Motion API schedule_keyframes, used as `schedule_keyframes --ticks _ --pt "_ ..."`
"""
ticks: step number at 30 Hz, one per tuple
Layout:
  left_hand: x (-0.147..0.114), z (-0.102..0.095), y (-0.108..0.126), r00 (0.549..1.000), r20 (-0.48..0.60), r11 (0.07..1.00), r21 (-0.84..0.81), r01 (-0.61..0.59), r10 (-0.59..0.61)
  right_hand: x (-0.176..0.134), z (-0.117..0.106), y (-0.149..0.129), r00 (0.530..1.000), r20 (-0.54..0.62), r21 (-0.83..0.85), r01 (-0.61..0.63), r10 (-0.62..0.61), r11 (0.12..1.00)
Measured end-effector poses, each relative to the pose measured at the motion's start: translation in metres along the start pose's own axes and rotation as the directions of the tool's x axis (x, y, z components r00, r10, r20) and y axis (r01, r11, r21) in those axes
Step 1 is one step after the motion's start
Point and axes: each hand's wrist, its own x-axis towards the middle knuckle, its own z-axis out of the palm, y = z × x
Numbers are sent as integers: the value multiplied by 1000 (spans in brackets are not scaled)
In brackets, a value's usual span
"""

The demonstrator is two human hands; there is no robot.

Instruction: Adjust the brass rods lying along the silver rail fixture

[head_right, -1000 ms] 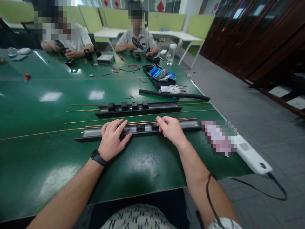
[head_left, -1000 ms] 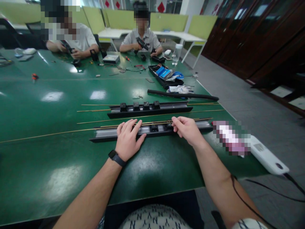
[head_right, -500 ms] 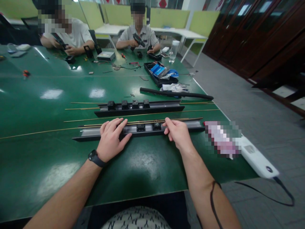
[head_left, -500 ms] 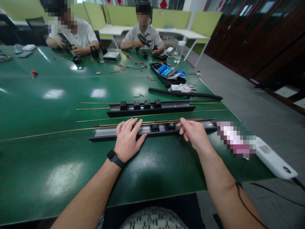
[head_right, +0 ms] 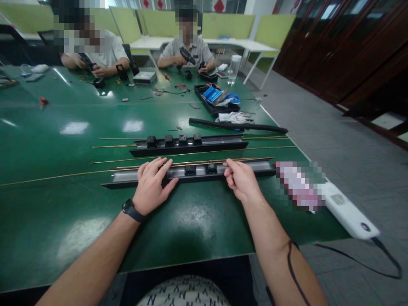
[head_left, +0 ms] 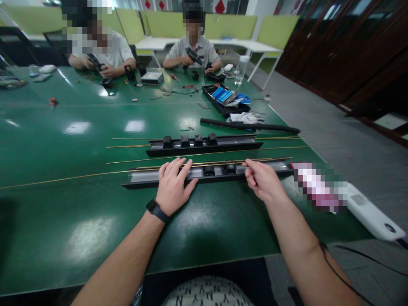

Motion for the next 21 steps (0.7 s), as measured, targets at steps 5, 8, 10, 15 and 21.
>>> schedule_keyframes --ticks 5,8,10,15,21 --pt "0 0 0 1000 2 1000 4 -1 1 3 -5 -4 996 -84 65 20 -14 998" --pt "0 0 0 1000 7 1000 -3 4 -4 4 -7 -5 995 -97 71 19 -12 997" --pt "0 -1 0 1000 7 1000 -7 6 -6 4 -8 -6 995 -103 74 17 -10 997" --pt "0 -1 0 1000 7 1000 -14 5 -5 4 -8 -8 990 -138 66 9 0 998" --pt "1 -1 0 1000 7 1000 -7 -2 2 0 -5 -6 998 -58 47 -22 25 999"
